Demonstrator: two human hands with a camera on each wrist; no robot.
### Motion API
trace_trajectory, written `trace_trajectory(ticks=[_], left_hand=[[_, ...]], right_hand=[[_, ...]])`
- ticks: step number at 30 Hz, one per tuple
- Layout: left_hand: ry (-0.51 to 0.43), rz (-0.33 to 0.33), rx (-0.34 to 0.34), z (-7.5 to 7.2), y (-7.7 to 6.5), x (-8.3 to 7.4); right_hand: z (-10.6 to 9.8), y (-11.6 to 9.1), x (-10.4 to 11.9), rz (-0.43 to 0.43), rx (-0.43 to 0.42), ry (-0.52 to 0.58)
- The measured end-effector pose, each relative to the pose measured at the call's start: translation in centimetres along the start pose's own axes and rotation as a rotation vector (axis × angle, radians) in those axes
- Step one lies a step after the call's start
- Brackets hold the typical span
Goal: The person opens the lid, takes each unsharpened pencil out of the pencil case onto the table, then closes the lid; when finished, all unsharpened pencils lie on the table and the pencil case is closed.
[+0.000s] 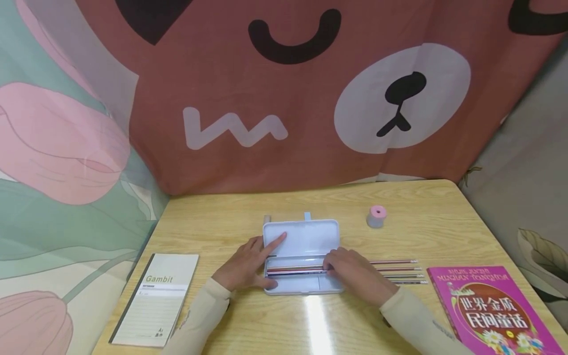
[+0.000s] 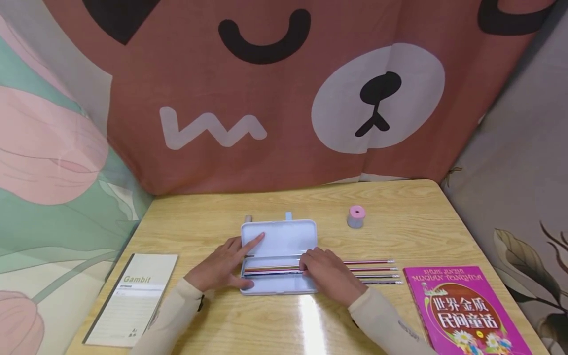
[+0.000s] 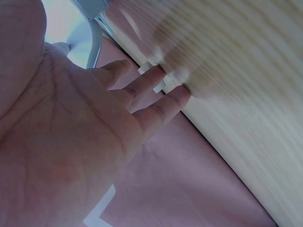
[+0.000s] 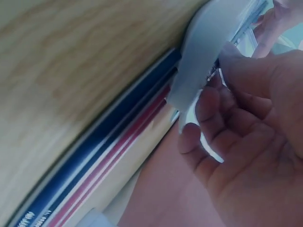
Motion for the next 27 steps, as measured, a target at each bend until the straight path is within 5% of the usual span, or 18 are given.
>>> trace_trajectory(ticks=[8,15,21,27], left_hand=[[0.011,-0.012,0.018,0.2,0.1,0.1],[0.015,0.01,0.001,-0.3,0.1,-0.3],[0.017,0.005,0.012,-0.3,0.1,-0.1],[0.011,0.004,0.015,0.1,0.2,0.1]], right_hand=[[0.1,-1.2,-2.5,-0.001,-0.057,0.034],[-4.9,-2.7,-5.1,0.122,-0.021,-0.119],[-8.0,-5.0,-8.8,0.135,-0.049,-0.2],[-9.0,-7.3,-11.7,0.312,0.087,-0.23]])
Point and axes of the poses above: each hand's wrist, its own y-axis towards the middle knuckle, its own z-axis out of the palm, x = y × z, the point moved 5 cm from there along y, towards the middle knuckle, and after that the axes turned 6 degrees about -x, right-handed, at the moved point
